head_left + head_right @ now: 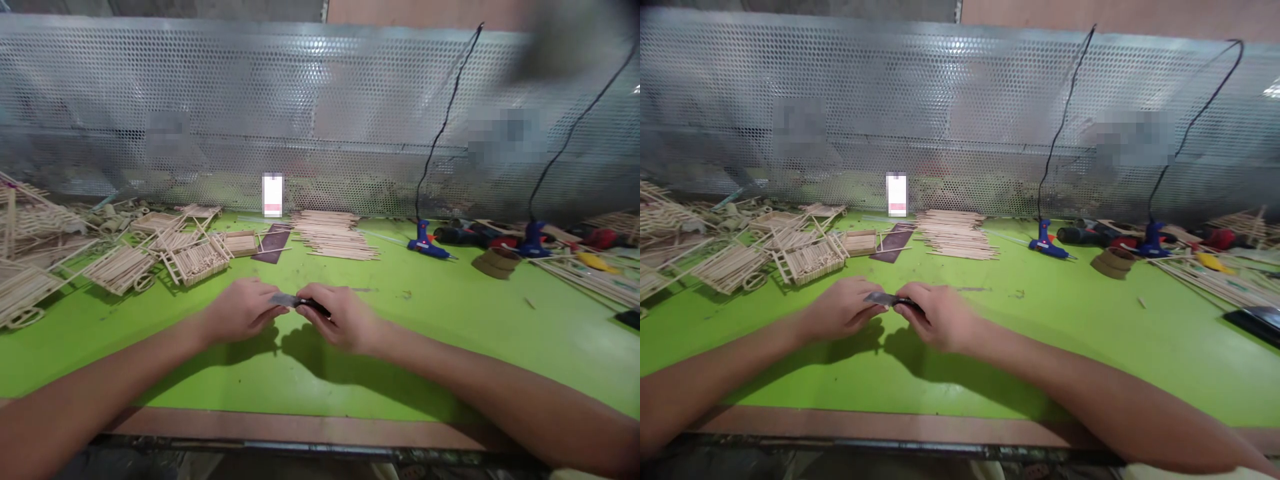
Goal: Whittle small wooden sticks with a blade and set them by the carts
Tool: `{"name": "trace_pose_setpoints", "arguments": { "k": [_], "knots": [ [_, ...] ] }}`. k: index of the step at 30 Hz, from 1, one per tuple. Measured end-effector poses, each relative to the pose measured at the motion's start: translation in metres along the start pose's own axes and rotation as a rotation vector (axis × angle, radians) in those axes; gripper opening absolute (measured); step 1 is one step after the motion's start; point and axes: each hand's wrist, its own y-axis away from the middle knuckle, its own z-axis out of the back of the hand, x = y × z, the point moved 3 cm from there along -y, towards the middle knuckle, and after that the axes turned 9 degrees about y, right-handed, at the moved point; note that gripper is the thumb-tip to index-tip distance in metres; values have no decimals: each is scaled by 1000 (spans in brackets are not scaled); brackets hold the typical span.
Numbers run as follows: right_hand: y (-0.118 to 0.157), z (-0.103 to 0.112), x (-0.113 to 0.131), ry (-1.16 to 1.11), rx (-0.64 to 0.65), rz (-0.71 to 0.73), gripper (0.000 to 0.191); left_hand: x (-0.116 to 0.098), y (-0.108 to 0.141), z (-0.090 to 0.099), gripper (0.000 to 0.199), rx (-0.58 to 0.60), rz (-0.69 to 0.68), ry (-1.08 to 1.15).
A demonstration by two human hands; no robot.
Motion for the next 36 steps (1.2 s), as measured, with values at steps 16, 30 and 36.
{"name": "trace_pose_setpoints", "arguments": {
  "k": [16, 30, 36],
  "knots": [
    [-2, 9, 12, -48, 140, 95, 18, -3, 2, -2, 23, 118, -78, -64],
    [-1, 9, 11, -89, 22, 85, 17, -6, 1, -14, 41, 14, 83, 97],
    [-2, 7, 10, -90, 2, 58, 17, -5, 5, -15, 44, 7, 131, 126]
  ]
}}
